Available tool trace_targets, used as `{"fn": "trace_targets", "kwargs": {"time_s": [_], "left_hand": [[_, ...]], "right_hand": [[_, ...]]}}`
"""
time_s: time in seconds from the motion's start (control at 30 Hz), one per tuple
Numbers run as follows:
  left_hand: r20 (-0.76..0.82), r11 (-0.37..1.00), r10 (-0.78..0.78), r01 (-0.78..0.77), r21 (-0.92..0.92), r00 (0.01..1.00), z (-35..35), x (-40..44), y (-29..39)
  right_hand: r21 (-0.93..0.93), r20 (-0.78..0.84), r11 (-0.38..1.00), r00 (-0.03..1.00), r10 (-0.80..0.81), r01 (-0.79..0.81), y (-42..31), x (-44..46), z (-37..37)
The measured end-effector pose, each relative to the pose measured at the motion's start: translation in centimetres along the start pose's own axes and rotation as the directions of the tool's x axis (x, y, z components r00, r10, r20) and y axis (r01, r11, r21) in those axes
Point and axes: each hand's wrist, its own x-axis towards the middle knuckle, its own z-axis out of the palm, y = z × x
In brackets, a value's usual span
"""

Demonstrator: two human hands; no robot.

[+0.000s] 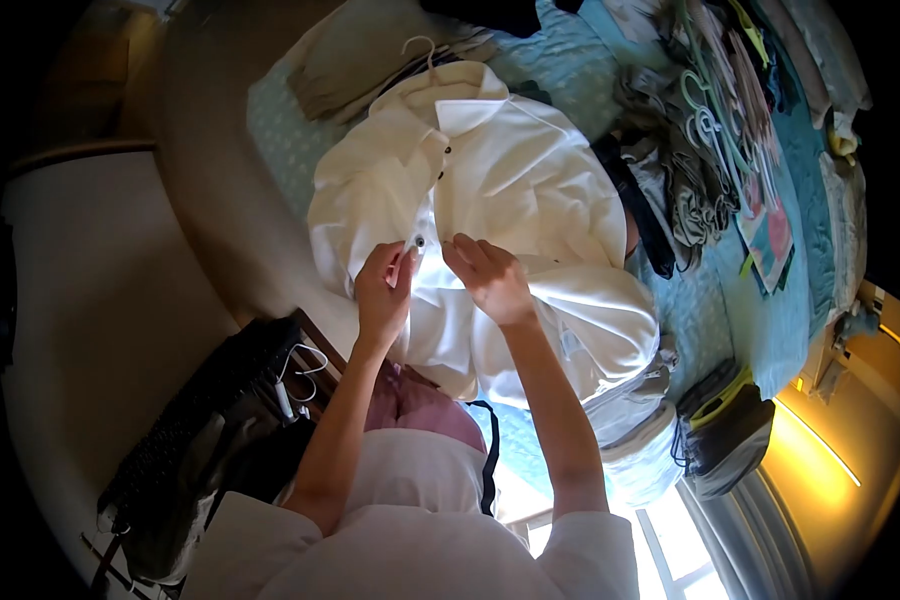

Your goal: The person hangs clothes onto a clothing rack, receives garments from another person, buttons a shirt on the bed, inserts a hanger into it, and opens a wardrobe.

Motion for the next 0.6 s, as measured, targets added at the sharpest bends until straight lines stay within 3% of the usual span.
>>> {"fn": "trace_targets", "kwargs": {"time_s": [0.2,0.57,0.6], "left_hand": [[-0.091,0.971,0.202,-0.187,0.146,0.975,-0.1,0.2,-0.5],[-0.001,0.974,0.210,-0.209,0.086,0.978,1.9,0.2,-0.1],[-0.005,0.983,0.181,-0.180,0.018,0.984,1.9,0.3,-0.2]], "right_hand": [[-0.032,0.022,0.986,0.987,-0.161,0.162,0.1,0.4,-0.8],[0.031,-0.112,0.984,0.979,-0.171,0.176,0.1,0.7,-0.4],[0.040,-0.124,0.986,0.980,-0.155,0.161,0.2,0.7,-0.3]]}}
